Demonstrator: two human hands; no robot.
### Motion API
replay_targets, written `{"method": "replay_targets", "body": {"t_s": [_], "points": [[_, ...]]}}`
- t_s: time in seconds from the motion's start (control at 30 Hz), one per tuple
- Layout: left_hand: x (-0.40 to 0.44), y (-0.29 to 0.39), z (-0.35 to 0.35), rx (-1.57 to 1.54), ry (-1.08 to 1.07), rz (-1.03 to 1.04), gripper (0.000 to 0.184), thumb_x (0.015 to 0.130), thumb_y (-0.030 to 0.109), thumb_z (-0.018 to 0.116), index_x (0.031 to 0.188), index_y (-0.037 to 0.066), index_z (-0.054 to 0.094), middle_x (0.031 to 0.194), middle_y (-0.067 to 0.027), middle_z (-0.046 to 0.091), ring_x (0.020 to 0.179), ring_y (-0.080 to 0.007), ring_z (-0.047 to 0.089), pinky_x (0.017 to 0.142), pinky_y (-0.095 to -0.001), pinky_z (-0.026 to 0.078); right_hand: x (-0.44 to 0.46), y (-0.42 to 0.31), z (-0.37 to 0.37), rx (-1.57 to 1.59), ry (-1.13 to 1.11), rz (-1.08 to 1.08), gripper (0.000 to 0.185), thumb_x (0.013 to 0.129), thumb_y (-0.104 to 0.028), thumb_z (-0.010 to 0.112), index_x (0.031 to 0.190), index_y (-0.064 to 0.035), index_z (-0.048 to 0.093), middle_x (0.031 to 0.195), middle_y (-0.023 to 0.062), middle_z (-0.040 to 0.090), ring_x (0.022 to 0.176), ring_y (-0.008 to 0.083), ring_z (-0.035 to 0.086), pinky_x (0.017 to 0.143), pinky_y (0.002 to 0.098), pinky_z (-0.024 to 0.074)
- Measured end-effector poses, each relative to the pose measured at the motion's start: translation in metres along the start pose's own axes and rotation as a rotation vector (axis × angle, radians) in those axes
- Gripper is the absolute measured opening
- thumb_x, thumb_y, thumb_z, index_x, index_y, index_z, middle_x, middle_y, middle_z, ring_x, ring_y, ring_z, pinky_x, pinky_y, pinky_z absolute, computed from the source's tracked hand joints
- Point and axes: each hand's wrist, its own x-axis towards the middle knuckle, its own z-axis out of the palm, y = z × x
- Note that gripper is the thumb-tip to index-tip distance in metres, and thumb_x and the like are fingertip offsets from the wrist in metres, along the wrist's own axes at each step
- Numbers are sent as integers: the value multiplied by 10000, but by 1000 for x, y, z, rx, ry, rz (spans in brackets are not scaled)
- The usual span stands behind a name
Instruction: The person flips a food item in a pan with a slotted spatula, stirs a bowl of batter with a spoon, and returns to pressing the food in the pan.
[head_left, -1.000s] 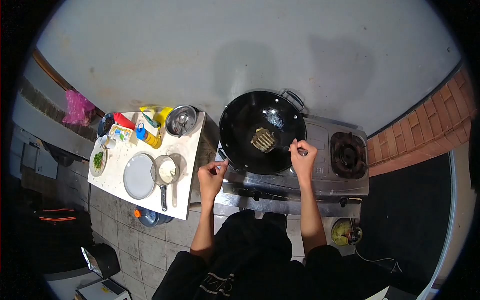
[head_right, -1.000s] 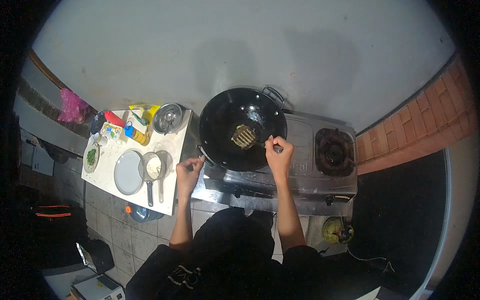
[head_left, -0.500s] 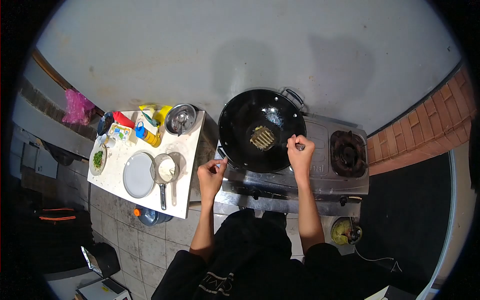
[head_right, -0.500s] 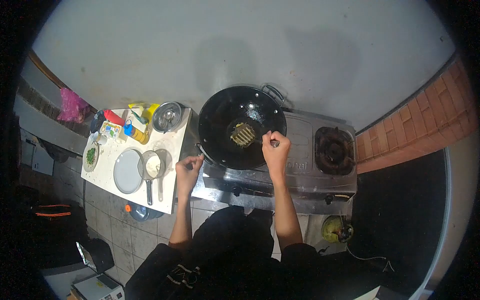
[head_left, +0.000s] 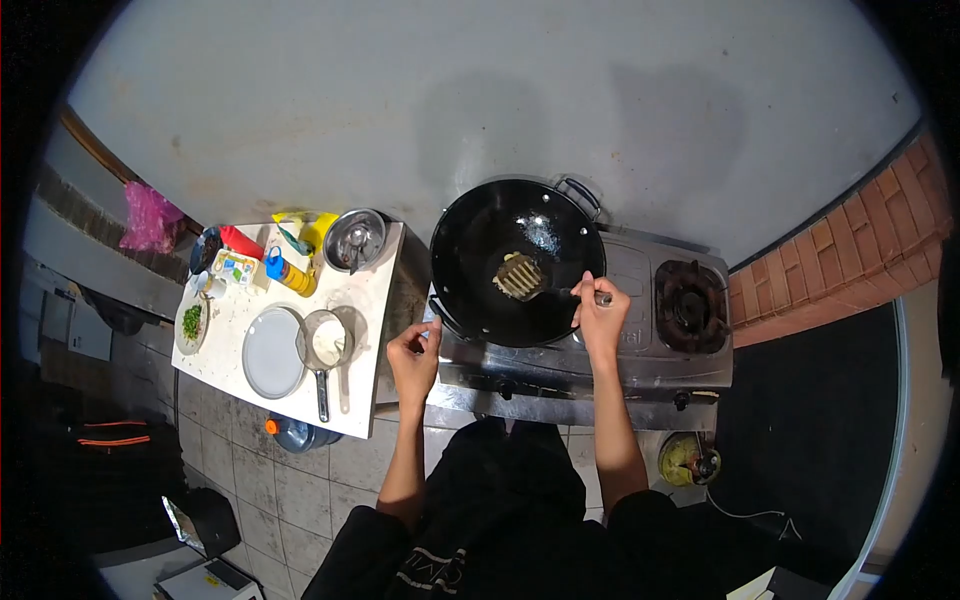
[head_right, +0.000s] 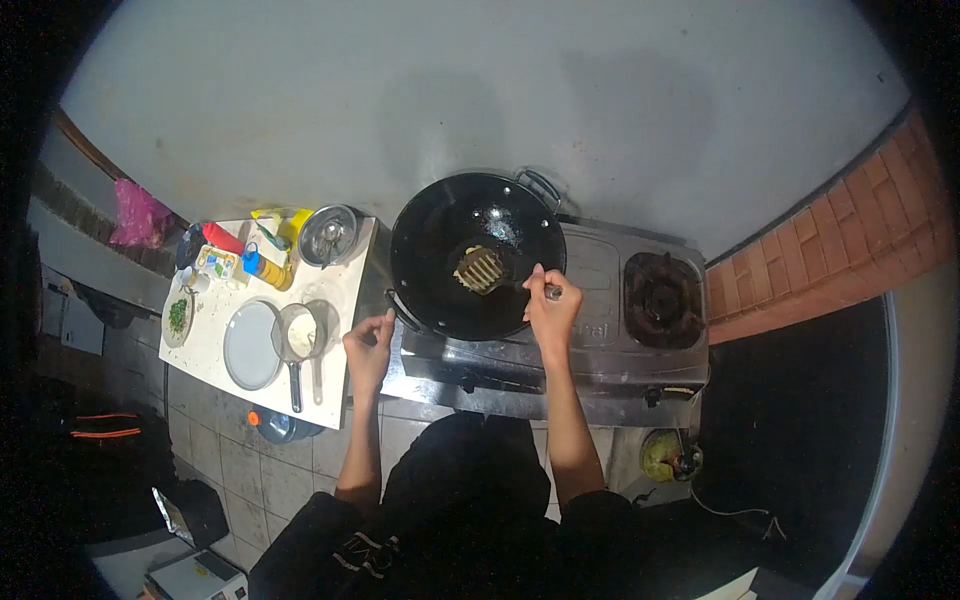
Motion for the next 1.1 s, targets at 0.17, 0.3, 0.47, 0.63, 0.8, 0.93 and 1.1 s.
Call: {"method": "replay_targets", "body": {"t_s": [0.17, 0.3, 0.47, 0.63, 0.8, 0.93, 1.1], "points": [[-3, -3, -2, -24, 48, -67, 177, 879, 119, 713, 820, -46, 688, 551, 70, 449, 513, -10, 371, 468, -197, 269, 9, -9, -8, 129, -38, -41, 328, 958, -160, 616, 686, 24, 598, 562, 28, 570, 400, 64, 493, 363, 231, 386], [-6, 10, -3, -15, 46, -43, 162, 884, 117, 707, 860, -43, 691, 559, 72, 452, 517, -8, 369, 473, -194, 278, 22, -30, -24, 82, -70, -69, 298, 956, -164, 623, 728, 28, 623, 528, 15, 543, 401, 62, 490, 381, 224, 392], [-11, 23, -4, 50, 41, -97, 155, 891, 115, 694, 910, -39, 695, 636, 60, 496, 582, -6, 400, 508, -183, 317, 35, -35, -44, 30, -136, -87, 305, 954, -171, 627, 725, 31, 622, 484, -4, 503, 403, 53, 481, 390, 214, 350], [-18, 22, -1, 112, 121, -73, 131, 877, 102, 697, 937, -14, 707, 656, 48, 499, 604, -26, 415, 521, -193, 338, 40, -40, -52, -177, -200, -229, 243, 921, -107, 642, 717, 22, 611, 518, 44, 525, 430, 98, 492, 436, 255, 355], [-31, 22, 7, 86, 130, -129, 140, 869, 104, 701, 956, -5, 711, 629, 51, 470, 581, -37, 403, 512, -198, 323, 48, -51, -40, -397, -241, -642, 215, 855, -37, 675, 689, 33, 558, 556, 137, 492, 446, 193, 459, 470, 331, 349], [-41, 26, 8, 113, 118, -121, 149, 870, 107, 700, 967, -6, 711, 593, 59, 435, 542, -29, 365, 496, -202, 285, 51, -46, -35, -341, -200, -306, 231, 882, -51, 654, 692, 42, 562, 523, 117, 489, 444, 129, 450, 466, 307, 354], [-44, 20, 2, 92, 141, -160, 157, 876, 111, 694, 980, -7, 711, 600, 61, 438, 544, -26, 363, 496, -199, 287, 50, -25, -26, -13, -218, -46, 331, 962, -134, 596, 667, 15, 583, 554, 32, 568, 392, 61, 449, 380, 240, 334]]}}
